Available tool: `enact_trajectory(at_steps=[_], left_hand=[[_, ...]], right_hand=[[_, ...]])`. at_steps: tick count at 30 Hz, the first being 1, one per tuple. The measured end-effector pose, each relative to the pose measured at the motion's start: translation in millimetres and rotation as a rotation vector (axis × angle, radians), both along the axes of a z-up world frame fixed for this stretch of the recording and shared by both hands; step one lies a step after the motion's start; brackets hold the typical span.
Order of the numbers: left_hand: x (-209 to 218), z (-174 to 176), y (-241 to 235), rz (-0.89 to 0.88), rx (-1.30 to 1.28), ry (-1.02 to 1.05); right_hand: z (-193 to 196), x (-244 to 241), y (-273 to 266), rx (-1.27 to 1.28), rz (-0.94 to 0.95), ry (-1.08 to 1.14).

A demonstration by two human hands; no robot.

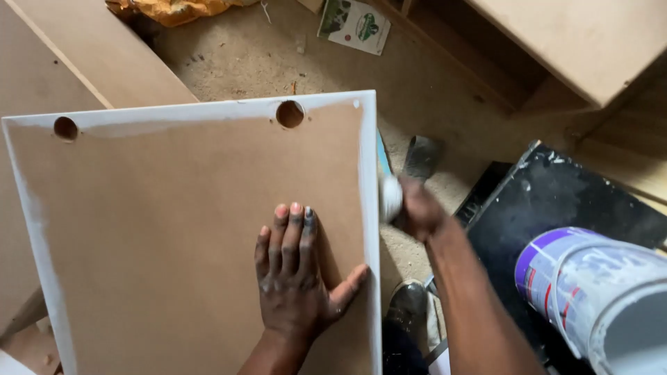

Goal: Painting the edges of wooden furniture panels using a sponge applicator and white paint.

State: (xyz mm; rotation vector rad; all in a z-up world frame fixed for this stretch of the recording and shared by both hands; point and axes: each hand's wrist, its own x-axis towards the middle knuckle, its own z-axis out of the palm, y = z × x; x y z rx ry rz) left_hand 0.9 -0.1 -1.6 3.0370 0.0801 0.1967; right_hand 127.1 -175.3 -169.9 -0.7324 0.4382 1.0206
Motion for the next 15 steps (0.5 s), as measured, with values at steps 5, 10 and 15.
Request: enact_trajectory(at_steps=[5, 10, 15], left_hand=[[-4, 0, -1, -0.008, -0.013, -0.006], [-8, -1, -3, -0.004, -0.071, -0.018], [-15, -1, -2, 0.030, -0.181, -0.019]], right_hand=[[23, -123, -26, -0.059, 0.051, 0.088], [24, -237, -59, -0.145, 0.105, 0.189], [-71, -377, -125, -0.368, 0.131, 0.000]])
